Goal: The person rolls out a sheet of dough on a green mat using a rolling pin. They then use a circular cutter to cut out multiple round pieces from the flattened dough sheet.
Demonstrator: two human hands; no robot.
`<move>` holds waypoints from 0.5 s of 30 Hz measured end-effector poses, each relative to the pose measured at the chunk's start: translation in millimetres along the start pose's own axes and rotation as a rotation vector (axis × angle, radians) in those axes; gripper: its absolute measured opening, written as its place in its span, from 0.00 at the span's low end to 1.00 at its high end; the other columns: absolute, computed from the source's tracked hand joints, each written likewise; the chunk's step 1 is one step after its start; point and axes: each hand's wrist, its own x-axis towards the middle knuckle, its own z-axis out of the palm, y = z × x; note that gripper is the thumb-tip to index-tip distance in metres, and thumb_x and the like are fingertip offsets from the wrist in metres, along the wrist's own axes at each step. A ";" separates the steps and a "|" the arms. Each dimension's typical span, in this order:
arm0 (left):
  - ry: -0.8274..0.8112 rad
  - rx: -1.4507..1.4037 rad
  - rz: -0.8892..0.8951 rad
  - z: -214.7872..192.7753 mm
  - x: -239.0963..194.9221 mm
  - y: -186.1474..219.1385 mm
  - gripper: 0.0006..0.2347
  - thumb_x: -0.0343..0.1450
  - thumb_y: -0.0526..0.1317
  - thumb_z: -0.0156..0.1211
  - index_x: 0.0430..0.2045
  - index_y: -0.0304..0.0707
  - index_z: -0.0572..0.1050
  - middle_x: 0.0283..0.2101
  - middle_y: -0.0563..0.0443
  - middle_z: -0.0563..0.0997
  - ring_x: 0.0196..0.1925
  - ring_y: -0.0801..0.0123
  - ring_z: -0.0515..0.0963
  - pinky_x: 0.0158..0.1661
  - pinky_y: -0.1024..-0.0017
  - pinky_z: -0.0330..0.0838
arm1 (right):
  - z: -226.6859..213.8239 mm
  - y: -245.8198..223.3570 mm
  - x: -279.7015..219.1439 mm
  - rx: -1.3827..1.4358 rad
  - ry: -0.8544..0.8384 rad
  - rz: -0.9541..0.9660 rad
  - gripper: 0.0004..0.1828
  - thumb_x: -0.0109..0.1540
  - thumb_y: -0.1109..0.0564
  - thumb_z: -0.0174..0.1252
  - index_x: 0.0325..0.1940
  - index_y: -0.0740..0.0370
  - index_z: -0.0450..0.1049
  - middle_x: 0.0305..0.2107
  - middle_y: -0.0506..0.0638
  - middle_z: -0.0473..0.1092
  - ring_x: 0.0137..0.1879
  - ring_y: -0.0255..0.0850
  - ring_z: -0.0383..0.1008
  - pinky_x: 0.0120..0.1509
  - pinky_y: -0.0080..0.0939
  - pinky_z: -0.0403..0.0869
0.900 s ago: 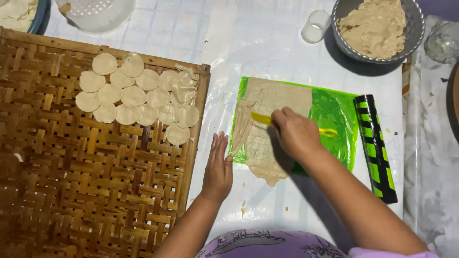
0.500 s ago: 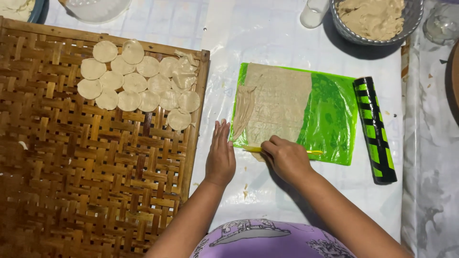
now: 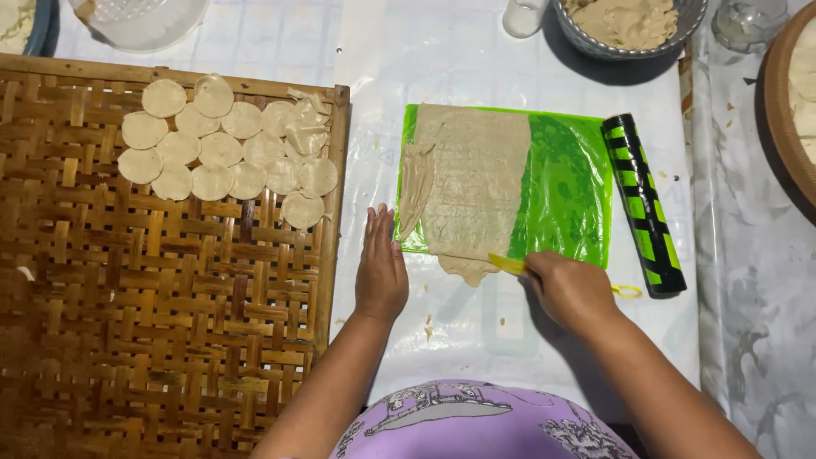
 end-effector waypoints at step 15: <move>0.040 -0.061 -0.003 1.7 -1.4 -4.4 0.19 0.79 0.36 0.33 0.67 0.29 0.58 0.70 0.31 0.62 0.76 0.38 0.53 0.72 0.51 0.50 | 2.7 -31.8 11.3 0.317 -0.389 -0.069 0.13 0.66 0.42 0.53 0.46 0.49 0.76 0.34 0.57 0.80 0.49 0.61 0.80 0.54 0.58 0.76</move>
